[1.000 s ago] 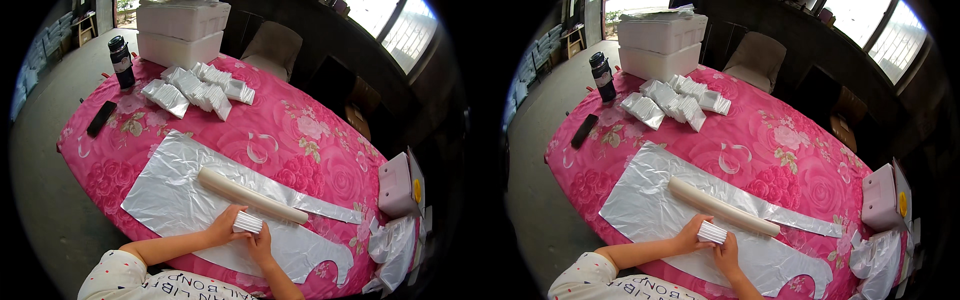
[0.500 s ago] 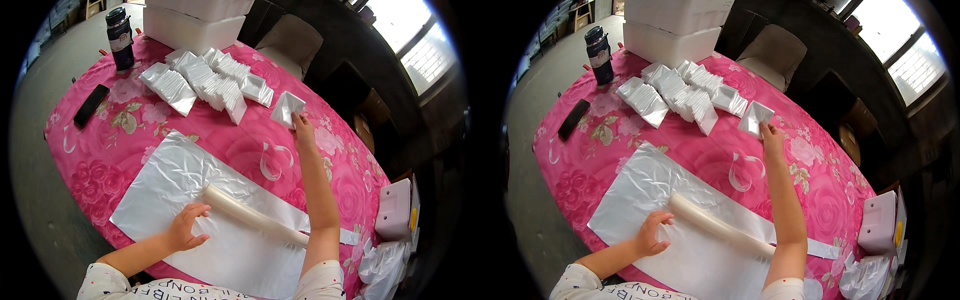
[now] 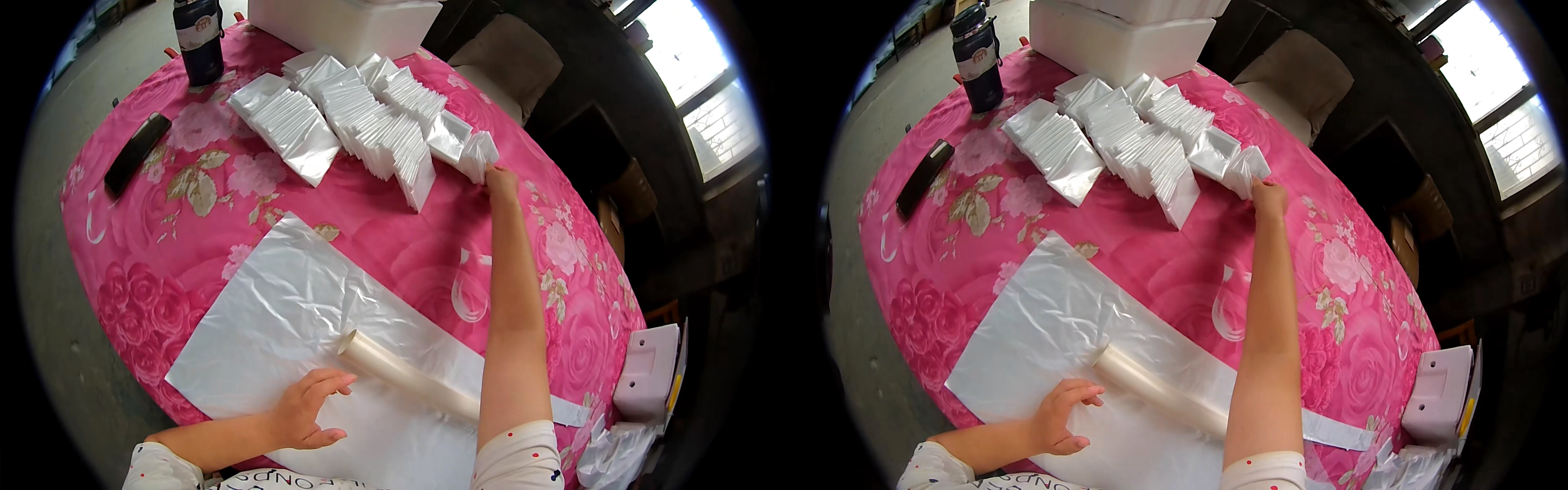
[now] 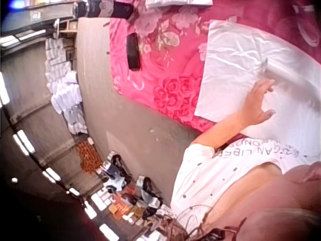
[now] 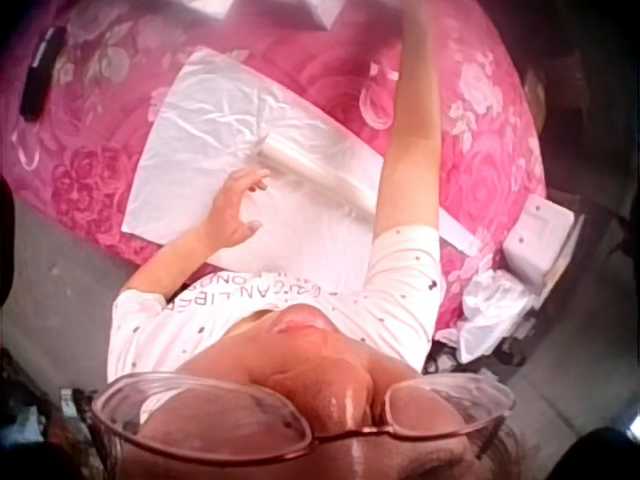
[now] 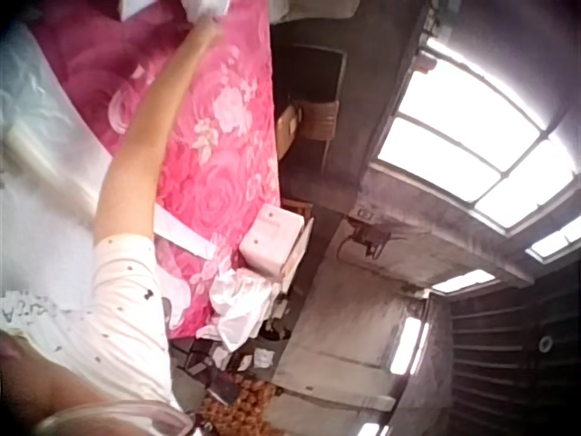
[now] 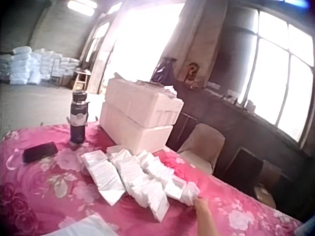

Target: The person unrolls a roll of clear plastic wrap on a pink floral tablecloth, places small white rectangular items onto the film, folds the film around them to create sealed packets, and stacks the finished packets on the table.

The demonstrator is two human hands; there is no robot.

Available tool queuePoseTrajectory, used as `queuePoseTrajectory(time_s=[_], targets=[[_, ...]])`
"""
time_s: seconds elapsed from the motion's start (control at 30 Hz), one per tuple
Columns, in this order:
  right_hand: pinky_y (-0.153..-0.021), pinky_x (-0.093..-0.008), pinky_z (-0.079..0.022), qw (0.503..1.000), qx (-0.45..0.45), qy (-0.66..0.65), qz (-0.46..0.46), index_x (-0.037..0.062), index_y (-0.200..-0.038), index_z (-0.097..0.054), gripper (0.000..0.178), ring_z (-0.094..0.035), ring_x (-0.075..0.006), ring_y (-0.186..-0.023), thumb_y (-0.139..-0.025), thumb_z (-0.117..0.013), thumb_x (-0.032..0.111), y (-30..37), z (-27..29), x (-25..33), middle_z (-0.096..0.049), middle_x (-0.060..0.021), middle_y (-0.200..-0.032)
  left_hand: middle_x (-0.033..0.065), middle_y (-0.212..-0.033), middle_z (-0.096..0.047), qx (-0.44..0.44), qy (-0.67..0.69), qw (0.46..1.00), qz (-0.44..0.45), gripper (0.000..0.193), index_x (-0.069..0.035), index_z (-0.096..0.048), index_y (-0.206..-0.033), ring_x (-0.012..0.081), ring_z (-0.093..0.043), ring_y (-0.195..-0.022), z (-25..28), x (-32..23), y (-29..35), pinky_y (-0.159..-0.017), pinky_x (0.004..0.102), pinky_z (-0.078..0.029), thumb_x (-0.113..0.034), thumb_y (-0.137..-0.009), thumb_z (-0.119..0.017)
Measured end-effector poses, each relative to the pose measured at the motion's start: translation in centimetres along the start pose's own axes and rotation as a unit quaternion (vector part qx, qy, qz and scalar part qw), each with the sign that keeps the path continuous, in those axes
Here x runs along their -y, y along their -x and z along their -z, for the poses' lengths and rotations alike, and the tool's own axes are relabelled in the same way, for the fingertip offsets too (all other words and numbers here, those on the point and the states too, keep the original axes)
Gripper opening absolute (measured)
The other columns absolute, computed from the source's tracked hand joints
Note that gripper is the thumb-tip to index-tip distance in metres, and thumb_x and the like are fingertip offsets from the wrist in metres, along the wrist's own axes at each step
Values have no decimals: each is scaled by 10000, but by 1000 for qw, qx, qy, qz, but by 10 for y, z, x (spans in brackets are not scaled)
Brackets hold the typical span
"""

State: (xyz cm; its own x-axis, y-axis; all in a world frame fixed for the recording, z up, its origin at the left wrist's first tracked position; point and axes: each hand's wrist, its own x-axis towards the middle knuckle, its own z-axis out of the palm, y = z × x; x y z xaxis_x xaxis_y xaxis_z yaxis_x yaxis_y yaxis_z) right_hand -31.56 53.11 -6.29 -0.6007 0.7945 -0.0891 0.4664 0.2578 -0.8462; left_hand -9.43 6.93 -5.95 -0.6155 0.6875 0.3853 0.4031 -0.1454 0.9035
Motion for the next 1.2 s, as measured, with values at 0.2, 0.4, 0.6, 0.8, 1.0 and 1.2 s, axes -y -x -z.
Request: queuePoseTrajectory(time_s=[0.2,0.4,0.6,0.8,1.0,1.2], targets=[[-614,-315,-456,999,-21,-35,14,-64,-875,-649,339,-606,-190,-694,-778,-653,261,6,4,2,-650,-134,-801,139,-1137,-473,8,-9,1000,7,591,0,-394,-1269,211,-552,-885,3,-2,-4,-721,309,-464,-352,-834,-587],[-712,-361,-455,998,-34,-53,21,-85,-929,-622,435,-612,-280,-828,-844,-550,336,45,3,26,-637,-203,-885,147,-1153,-469,21,-15,1000,11,574,1,-387,-1273,214,-548,-886,3,-2,-5,-714,315,-463,-321,-838,-578],[-834,-435,-418,992,-101,-38,60,-104,-1012,-561,575,-561,-412,-966,-908,-380,432,1,-3,-16,-591,-287,-1009,148,-1161,-469,25,-11,1000,14,558,-4,-387,-1272,220,-550,-881,3,-3,-7,-711,318,-466,-294,-835,-581],[-870,-435,-394,986,-62,-31,154,-95,-1072,-533,562,-541,-421,-1002,-926,-345,414,-16,1,-43,-577,-292,-1044,150,-1158,-470,30,-15,999,19,547,-8,-388,-1270,223,-549,-879,2,-4,-6,-715,322,-467,-285,-839,-578],[-840,-444,-397,967,-70,42,241,-79,-1037,-547,526,-543,-407,-988,-939,-325,387,33,23,-30,-588,-274,-1014,147,-1146,-476,34,-20,999,26,527,-5,-398,-1259,224,-545,-874,3,-5,-7,-717,325,-464,-284,-846,-568],[-909,-376,-382,971,-4,94,222,-63,-1140,-520,465,-512,-342,-1082,-947,-364,330,121,67,-20,-548,-249,-1138,137,-1137,-487,11,-26,1000,12,478,-9,-421,-1239,221,-548,-868,2,-7,-6,-722,321,-461,-252,-851,-557]])
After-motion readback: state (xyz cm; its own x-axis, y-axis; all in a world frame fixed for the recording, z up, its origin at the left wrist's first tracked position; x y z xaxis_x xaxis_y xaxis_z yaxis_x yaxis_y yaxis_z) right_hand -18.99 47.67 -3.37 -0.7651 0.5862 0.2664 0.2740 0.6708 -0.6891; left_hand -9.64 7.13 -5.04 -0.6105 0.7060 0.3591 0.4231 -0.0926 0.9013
